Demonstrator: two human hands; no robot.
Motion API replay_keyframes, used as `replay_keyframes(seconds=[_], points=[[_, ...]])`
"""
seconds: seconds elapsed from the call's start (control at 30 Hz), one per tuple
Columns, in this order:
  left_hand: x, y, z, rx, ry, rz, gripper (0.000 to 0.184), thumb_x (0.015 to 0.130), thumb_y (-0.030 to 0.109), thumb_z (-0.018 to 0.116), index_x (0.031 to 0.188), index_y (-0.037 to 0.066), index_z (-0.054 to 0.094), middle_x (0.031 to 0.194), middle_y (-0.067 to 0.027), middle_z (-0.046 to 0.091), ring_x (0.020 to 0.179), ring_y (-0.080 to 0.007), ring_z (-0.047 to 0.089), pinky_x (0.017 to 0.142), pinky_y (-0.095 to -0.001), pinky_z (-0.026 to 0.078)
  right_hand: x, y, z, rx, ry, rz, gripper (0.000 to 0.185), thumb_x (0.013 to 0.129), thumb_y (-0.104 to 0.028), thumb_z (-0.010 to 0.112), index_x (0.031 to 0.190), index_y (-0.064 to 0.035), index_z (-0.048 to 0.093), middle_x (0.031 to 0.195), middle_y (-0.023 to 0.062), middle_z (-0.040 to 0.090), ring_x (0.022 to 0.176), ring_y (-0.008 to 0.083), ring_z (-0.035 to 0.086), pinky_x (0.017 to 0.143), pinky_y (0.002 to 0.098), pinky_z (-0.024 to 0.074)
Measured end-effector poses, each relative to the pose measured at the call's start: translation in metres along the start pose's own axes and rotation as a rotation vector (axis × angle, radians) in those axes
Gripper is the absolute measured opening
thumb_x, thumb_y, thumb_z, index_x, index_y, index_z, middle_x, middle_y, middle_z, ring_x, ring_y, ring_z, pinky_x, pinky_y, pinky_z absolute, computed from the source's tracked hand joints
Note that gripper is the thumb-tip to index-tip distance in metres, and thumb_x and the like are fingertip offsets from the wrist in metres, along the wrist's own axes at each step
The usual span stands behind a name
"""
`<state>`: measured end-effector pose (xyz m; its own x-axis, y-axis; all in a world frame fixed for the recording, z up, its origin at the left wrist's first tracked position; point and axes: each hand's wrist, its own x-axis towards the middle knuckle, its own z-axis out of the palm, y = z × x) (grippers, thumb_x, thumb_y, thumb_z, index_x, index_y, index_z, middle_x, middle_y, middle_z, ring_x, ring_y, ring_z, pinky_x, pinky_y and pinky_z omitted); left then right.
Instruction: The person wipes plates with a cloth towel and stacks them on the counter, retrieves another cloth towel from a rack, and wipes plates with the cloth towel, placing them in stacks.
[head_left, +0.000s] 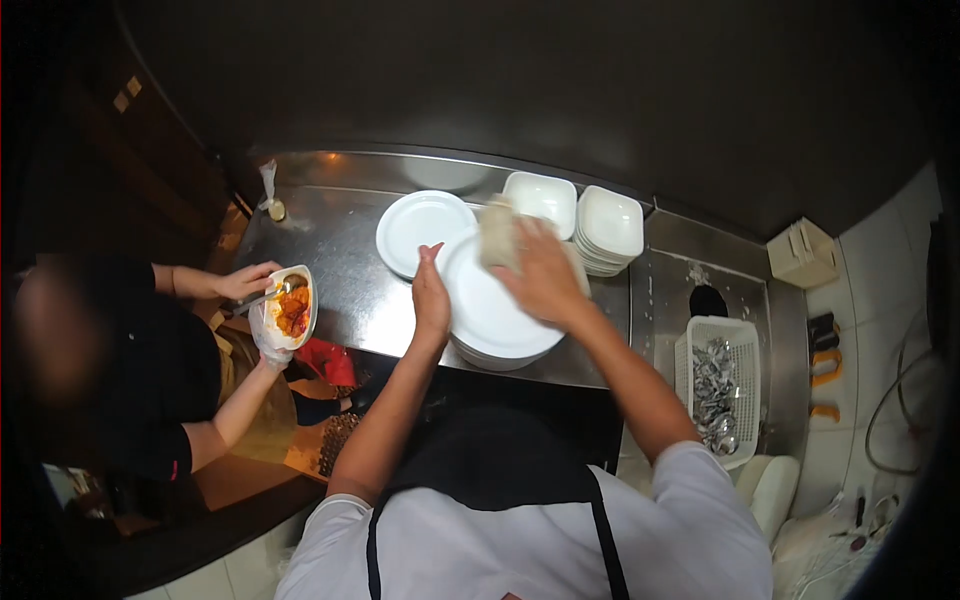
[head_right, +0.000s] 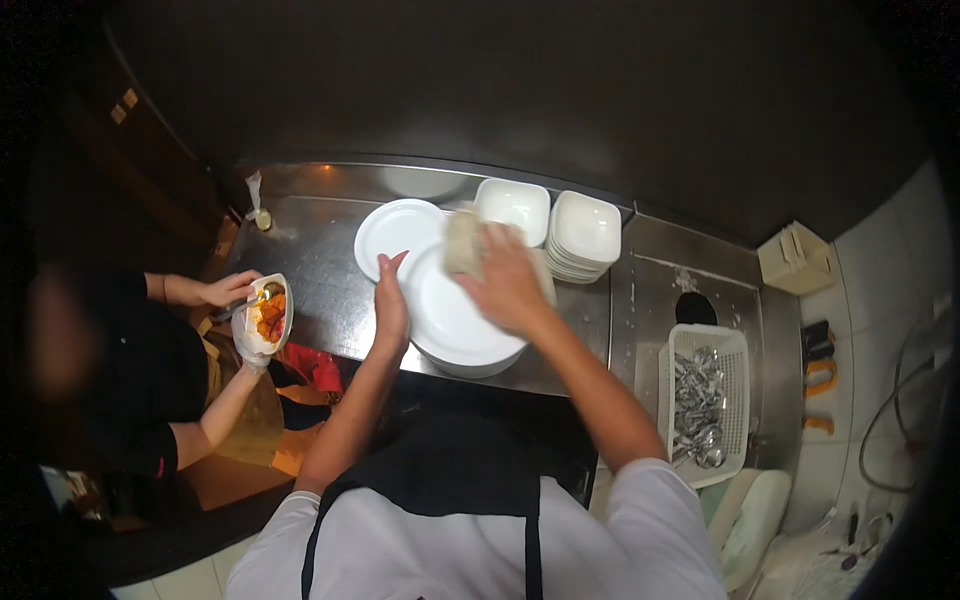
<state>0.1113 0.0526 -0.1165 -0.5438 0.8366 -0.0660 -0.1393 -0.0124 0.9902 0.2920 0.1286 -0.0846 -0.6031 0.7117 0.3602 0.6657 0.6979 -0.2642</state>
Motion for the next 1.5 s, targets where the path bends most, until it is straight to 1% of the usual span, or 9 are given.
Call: replay_keyframes(seconds=[0.23, 0.47, 0.67, 0.93, 1.07, 1.27, 1.3, 1.43, 1.5], points=[[0.011, -0.025, -0.014, 0.008, -0.057, 0.104, 0.059, 0.106, 0.046, 0.039, 0.132, -0.005, 0.054, 0.128, -0.0184, 0.063, 0.123, -0.0286, 0.058, 0.108, -0.0369, 0.041, -0.091, -0.047, -0.042, 0.248, -0.104, -0.257, 0.056, 0.083, -0.037, 0.073, 0.121, 0.0040, 0.064, 0.141, 0.0210, 0.055, 0.137, 0.0393, 0.046, 0.117, 0.0539, 0.0306], [-0.021, 0.059, 0.019, 0.521, -0.005, 0.335, 0.034, 0.089, 0.011, 0.067, 0.116, -0.004, 0.052, 0.110, -0.0247, 0.066, 0.103, -0.0415, 0.065, 0.093, -0.0423, 0.050, -0.089, 0.030, -0.002, 0.592, 0.487, 0.222, 0.064, 0.088, -0.035, 0.064, 0.137, 0.0049, 0.052, 0.139, 0.0213, 0.056, 0.134, 0.0356, 0.050, 0.115, 0.0460, 0.0341], [-0.020, 0.088, 0.007, 0.035, -0.268, 0.218, 0.027, 0.093, 0.004, 0.063, 0.117, 0.005, 0.051, 0.098, -0.0091, 0.066, 0.083, -0.0120, 0.065, 0.070, -0.0272, 0.055, -0.047, 0.045, -0.032, 1.822, 0.527, 0.451, 0.064, 0.095, -0.041, 0.044, 0.144, 0.0009, 0.047, 0.140, 0.0171, 0.057, 0.127, 0.0293, 0.056, 0.110, 0.0384, 0.0418], [-0.049, 0.105, -0.019, -0.051, -0.432, 0.054, 0.075, 0.091, 0.005, 0.069, 0.153, 0.008, 0.028, 0.115, -0.0108, 0.065, 0.105, -0.0170, 0.064, 0.092, -0.0309, 0.052, -0.028, -0.010, -0.014, 2.442, -0.203, 0.398, 0.060, 0.098, -0.044, 0.042, 0.140, -0.0025, 0.051, 0.135, 0.0162, 0.060, 0.120, 0.0276, 0.061, 0.101, 0.0396, 0.0510], [-0.066, 0.088, -0.027, -0.071, -0.166, 0.314, 0.118, 0.081, 0.020, 0.084, 0.159, 0.005, -0.004, 0.155, -0.0212, 0.033, 0.133, -0.0283, 0.048, 0.109, -0.0391, 0.043, -0.071, -0.044, 0.010, 2.314, -0.473, 0.611, 0.060, 0.099, -0.044, 0.042, 0.141, -0.0021, 0.050, 0.136, 0.0163, 0.059, 0.121, 0.0273, 0.060, 0.102, 0.0399, 0.0502], [-0.073, 0.094, -0.057, 0.226, -0.027, 0.708, 0.087, 0.075, 0.030, 0.088, 0.145, -0.001, 0.046, 0.160, -0.0256, 0.025, 0.141, -0.0360, 0.041, 0.111, -0.0404, 0.041, -0.083, -0.062, 0.008, 2.134, -0.614, 0.721, 0.060, 0.100, -0.043, 0.042, 0.143, -0.0014, 0.048, 0.137, 0.0165, 0.058, 0.122, 0.0270, 0.059, 0.103, 0.0402, 0.0490], [-0.067, 0.091, -0.071, 0.372, -0.128, 0.819, 0.047, 0.079, 0.026, 0.085, 0.114, -0.003, 0.072, 0.140, -0.0253, 0.054, 0.133, -0.0340, 0.052, 0.107, -0.0402, 0.045, -0.082, -0.064, 0.007, 2.105, -0.627, 0.729, 0.060, 0.100, -0.043, 0.042, 0.143, -0.0013, 0.047, 0.137, 0.0165, 0.058, 0.122, 0.0269, 0.059, 0.104, 0.0403, 0.0488], [-0.080, 0.091, -0.086, 0.195, -0.117, 0.343, 0.023, 0.087, 0.018, 0.078, 0.095, -0.003, 0.075, 0.083, -0.0103, 0.075, 0.079, -0.0181, 0.071, 0.076, -0.0326, 0.056, -0.083, -0.067, -0.008, 1.989, -0.666, 0.774, 0.060, 0.101, -0.042, 0.043, 0.144, -0.0009, 0.046, 0.138, 0.0166, 0.057, 0.123, 0.0267, 0.058, 0.104, 0.0405, 0.0480], [-0.069, 0.087, -0.094, 0.045, 0.016, 0.308, 0.025, 0.090, 0.020, 0.077, 0.100, -0.002, 0.073, 0.087, -0.0074, 0.075, 0.074, -0.0124, 0.069, 0.068, -0.0272, 0.055, -0.087, -0.067, -0.031, 1.934, -0.648, 0.797, 0.060, 0.101, -0.042, 0.043, 0.144, -0.0006, 0.045, 0.138, 0.0167, 0.057, 0.124, 0.0265, 0.058, 0.105, 0.0406, 0.0475]])
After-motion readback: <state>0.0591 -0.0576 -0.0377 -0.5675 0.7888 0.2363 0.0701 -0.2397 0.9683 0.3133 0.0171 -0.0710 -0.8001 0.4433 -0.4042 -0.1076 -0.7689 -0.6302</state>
